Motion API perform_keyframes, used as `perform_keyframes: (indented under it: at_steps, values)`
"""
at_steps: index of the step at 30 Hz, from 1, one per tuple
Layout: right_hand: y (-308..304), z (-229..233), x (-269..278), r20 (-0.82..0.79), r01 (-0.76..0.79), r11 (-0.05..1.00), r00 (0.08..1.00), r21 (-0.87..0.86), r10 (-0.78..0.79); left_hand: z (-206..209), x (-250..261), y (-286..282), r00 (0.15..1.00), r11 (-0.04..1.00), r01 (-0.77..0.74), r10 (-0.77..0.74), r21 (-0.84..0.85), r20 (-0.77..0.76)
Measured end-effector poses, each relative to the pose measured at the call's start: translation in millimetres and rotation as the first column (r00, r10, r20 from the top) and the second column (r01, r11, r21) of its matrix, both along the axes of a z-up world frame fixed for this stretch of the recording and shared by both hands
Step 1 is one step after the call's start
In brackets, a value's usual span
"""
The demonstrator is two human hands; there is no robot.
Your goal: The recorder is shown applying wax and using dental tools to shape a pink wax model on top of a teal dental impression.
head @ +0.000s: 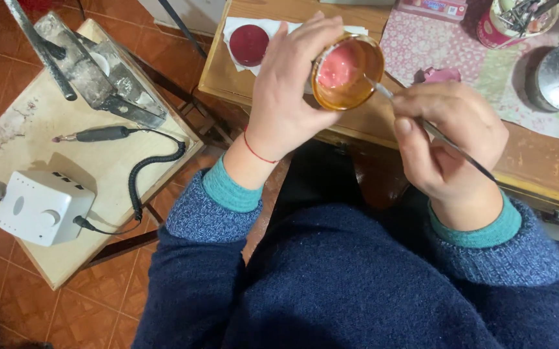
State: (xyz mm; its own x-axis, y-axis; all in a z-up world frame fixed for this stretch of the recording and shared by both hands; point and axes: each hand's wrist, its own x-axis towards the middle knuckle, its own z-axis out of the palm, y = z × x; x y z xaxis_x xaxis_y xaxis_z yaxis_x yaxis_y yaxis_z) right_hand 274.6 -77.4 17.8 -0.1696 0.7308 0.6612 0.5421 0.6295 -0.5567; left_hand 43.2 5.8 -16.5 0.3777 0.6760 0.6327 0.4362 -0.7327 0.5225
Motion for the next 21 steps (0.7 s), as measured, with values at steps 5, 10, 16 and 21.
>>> perform_keyframes:
  at_steps: [5,10,16,21]
  values:
    - [14,18,-10,0.171,-0.077,0.989,0.984,0.128,0.055,4,3,-12,0.997,0.997,0.066,-0.064,-0.044,0.042]
    - [19,24,-13,0.229,-0.181,0.974,0.962,0.136,0.147,8,5,-18,0.994,0.994,0.098,-0.096,-0.053,0.043]
    - [17,23,-11,0.155,-0.297,0.954,0.945,0.044,0.287,2,6,-19,0.995,0.995,0.090,-0.088,-0.034,0.051]
    - [6,20,1,0.002,-0.253,0.965,0.967,-0.069,0.254,6,5,-19,0.990,0.989,0.135,-0.133,-0.061,0.040]
